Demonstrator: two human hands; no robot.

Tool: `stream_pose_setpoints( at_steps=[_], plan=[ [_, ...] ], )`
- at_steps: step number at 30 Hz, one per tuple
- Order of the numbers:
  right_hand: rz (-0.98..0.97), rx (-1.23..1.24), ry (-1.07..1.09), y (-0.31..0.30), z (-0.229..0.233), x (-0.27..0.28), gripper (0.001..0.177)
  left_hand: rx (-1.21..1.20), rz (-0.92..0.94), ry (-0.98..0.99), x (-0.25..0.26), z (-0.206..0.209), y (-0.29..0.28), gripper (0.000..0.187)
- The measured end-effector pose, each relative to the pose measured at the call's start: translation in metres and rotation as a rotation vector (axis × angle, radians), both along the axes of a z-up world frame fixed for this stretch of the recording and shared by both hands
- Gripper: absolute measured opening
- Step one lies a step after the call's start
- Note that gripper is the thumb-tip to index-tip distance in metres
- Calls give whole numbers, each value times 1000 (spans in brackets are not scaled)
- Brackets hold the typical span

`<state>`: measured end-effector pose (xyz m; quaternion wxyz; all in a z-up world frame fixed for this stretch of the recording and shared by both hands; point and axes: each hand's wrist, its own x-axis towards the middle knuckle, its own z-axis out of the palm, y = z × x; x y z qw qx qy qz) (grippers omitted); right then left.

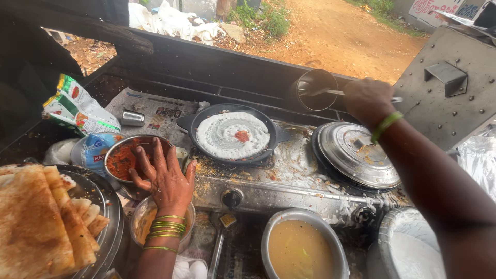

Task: The person prepares dosas on a street food cart by spreading batter on a hot pan, adding a red filling, and covering it to cook. They use a ladle and spatula to manage the cooking process and stack the finished dosas on a metal plate.

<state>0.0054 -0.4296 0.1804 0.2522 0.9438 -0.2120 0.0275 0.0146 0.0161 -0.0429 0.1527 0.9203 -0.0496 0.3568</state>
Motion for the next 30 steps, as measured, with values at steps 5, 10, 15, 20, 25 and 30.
stream_pose_setpoints(
  at_steps=[5,10,15,20,25,30],
  plan=[
    [47,209,11,-23,-66,75,25,-4,-112,-125,-1,3,-3,50],
    [-17,406,-9,-51,-73,47,33,-25,-150,-116,-5,3,-2,41],
    [-12,536,-197,-49,-12,-35,55,-19,-128,-184,-4,7,1,26],
    [239,338,-255,10,45,-104,54,-51,-135,-220,-5,3,-2,17],
    [275,162,-149,97,74,-89,30,-64,-143,-300,-6,1,8,10],
    [427,72,-200,142,86,-68,36,-54,-171,-282,-7,1,5,18]
  ],
)
